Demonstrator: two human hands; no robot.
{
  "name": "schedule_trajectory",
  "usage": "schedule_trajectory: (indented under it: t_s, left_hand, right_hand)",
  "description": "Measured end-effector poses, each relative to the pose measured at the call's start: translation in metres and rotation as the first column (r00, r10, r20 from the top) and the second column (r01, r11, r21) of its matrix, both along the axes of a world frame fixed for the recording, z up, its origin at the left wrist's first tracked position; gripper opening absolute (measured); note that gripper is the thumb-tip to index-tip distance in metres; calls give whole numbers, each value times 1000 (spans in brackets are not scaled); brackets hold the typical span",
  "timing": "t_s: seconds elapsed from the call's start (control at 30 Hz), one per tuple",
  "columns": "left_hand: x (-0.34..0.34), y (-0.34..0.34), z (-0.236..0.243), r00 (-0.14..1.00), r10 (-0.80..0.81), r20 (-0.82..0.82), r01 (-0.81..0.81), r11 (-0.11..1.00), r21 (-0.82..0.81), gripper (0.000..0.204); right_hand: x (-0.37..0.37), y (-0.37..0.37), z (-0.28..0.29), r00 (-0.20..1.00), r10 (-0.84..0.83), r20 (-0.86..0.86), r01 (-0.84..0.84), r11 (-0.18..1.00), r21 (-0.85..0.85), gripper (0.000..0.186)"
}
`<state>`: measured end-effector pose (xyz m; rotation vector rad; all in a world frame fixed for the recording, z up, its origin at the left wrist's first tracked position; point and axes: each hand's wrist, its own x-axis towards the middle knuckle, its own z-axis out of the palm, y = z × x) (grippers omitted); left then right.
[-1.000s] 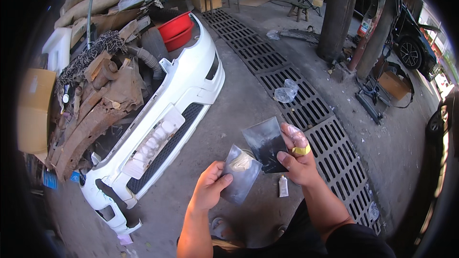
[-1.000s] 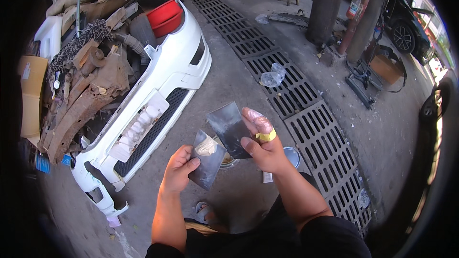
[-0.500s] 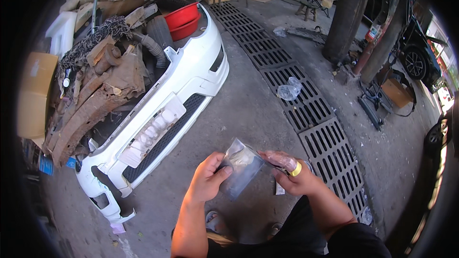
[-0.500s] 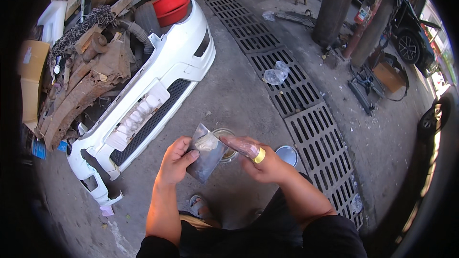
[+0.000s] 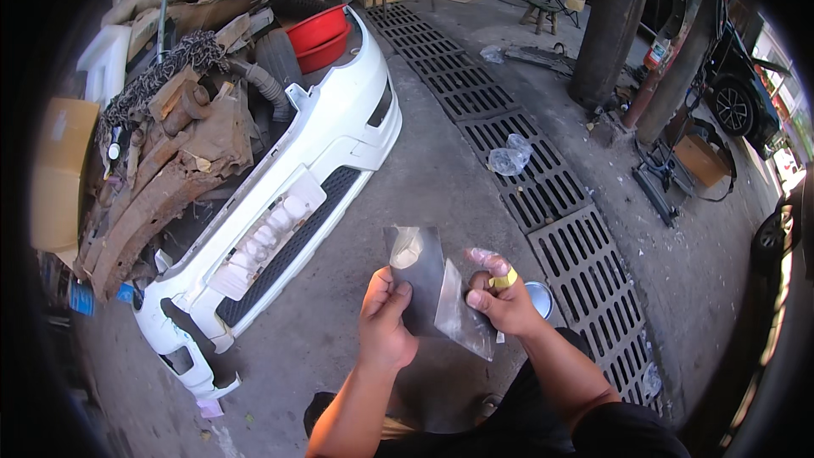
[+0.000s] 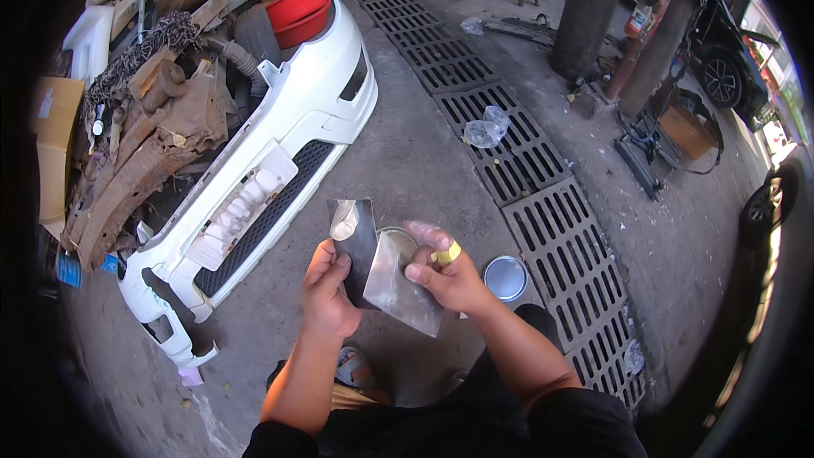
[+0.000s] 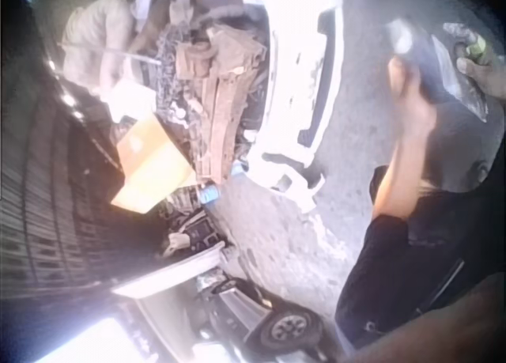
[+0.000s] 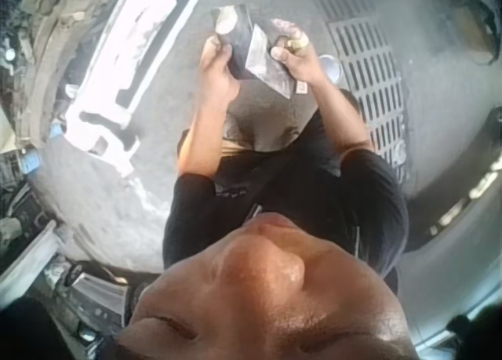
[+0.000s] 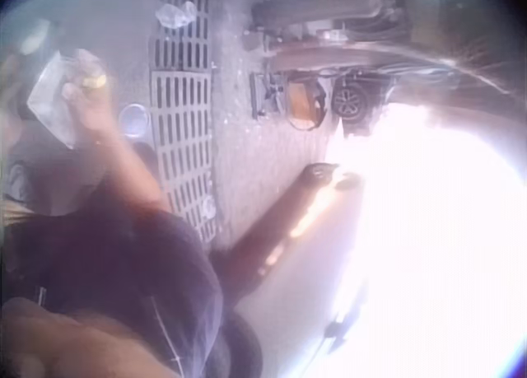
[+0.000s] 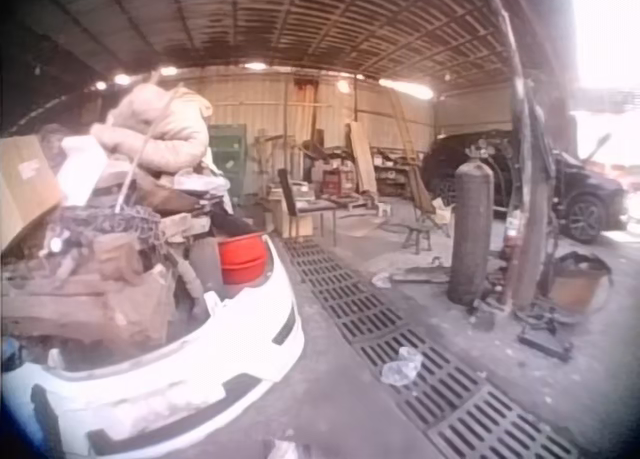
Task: The person scoops a beige filler from a container onto a metal plate, then uses a putty knife to spread the filler onto a taped-off area on the rear quarter panel of a white car. The person repeatedly applies and smooths the filler over the marked surface.
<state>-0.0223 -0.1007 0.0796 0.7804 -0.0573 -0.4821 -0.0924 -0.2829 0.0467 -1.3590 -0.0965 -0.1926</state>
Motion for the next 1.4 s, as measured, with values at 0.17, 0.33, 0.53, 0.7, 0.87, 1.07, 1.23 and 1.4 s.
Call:
schedule_trajectory:
  t_s: [0.17, 0.33, 0.53, 0.7, 0.87, 1.07, 1.23, 1.4]
  left_hand:
    - [-7, 4, 11, 991, 10, 135, -14, 999, 32, 24]
    - [-5, 0, 8, 978, 203, 39, -207, 970, 125, 21]
    - [-12, -16, -16, 947, 301, 112, -312, 945, 96, 19]
    - [-9, -12, -13, 951, 293, 96, -302, 949, 91, 18]
    - [-7, -12, -10, 972, 236, -13, -236, 972, 17, 19]
    - [-3, -7, -12, 957, 250, 146, -275, 944, 181, 19]
    - [-9, -11, -9, 829, 258, 495, -418, 875, 244, 22]
    - [0, -4, -13, 802, 250, 542, -436, 865, 246, 24]
  right_hand:
    - [24, -20, -1, 941, -329, -73, 323, 943, -81, 56]
    - [16, 0, 17, 873, -436, 221, 448, 894, -4, 62]
    - [-5, 25, 2, 795, -287, 534, 537, 744, -398, 56]
    - [-8, 25, 2, 795, -301, 527, 536, 756, -376, 57]
    - [-5, 26, 19, 791, -231, 567, 533, 716, -451, 59]
    - [-4, 17, 20, 824, -242, 512, 481, 776, -407, 66]
    - [-6, 36, 36, 896, -188, 403, 425, 631, -649, 64]
    - [-14, 29, 11, 935, -201, 291, 354, 516, -780, 63]
